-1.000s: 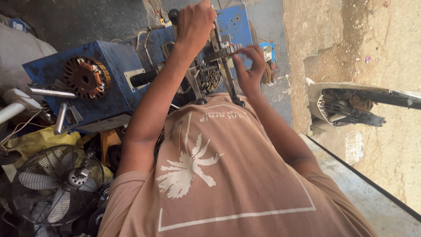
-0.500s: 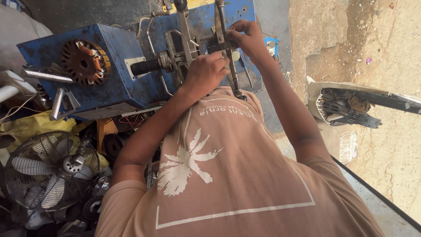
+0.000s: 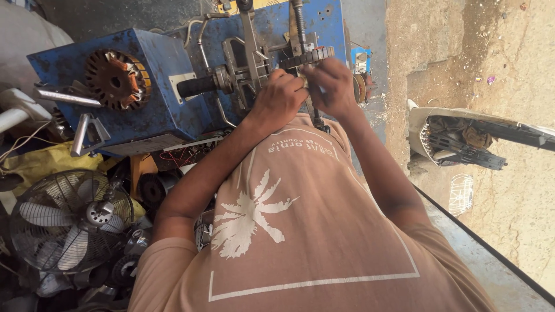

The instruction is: The person winds copper wire onto a motor stator using a blue winding machine. They guide the wire through the machine's mechanism, rotate the stator, and use a screwdriver to adjust the winding process.

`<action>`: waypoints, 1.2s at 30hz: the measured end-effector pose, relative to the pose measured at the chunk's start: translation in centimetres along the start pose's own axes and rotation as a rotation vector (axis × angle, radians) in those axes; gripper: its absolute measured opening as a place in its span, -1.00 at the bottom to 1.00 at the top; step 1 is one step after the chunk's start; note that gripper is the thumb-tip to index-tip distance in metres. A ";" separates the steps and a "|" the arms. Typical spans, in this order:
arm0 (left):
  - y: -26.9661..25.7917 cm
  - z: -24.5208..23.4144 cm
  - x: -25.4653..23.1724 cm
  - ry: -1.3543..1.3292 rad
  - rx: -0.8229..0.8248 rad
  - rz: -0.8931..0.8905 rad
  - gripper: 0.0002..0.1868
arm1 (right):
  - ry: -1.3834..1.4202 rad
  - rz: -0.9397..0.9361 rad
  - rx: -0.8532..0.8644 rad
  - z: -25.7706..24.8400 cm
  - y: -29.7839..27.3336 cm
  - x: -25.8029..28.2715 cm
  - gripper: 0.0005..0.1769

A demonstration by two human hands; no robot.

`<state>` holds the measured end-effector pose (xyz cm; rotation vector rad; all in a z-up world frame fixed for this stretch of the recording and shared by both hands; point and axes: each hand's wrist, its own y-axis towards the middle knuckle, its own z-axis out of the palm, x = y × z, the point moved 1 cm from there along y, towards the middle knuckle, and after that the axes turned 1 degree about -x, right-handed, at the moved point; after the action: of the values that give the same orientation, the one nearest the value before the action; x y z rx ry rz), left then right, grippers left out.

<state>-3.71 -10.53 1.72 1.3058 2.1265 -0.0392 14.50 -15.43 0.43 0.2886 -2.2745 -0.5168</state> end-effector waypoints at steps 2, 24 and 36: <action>0.3 -0.1 0.2 0.002 -0.034 0.037 -0.93 | 0.017 0.036 0.101 -0.4 -0.9 0.4 -0.67; -2.9 -5.2 7.9 -0.112 -0.498 -0.249 -0.90 | 0.169 0.271 -0.005 2.3 -1.5 2.0 -0.92; -0.5 -6.0 11.4 -0.215 -0.577 -0.373 -0.92 | 0.127 0.350 0.058 2.8 -0.2 2.9 -0.82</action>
<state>-10.64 0.29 0.38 0.5419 1.9608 0.2496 10.49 -15.87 0.43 -0.0494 -2.1558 -0.2433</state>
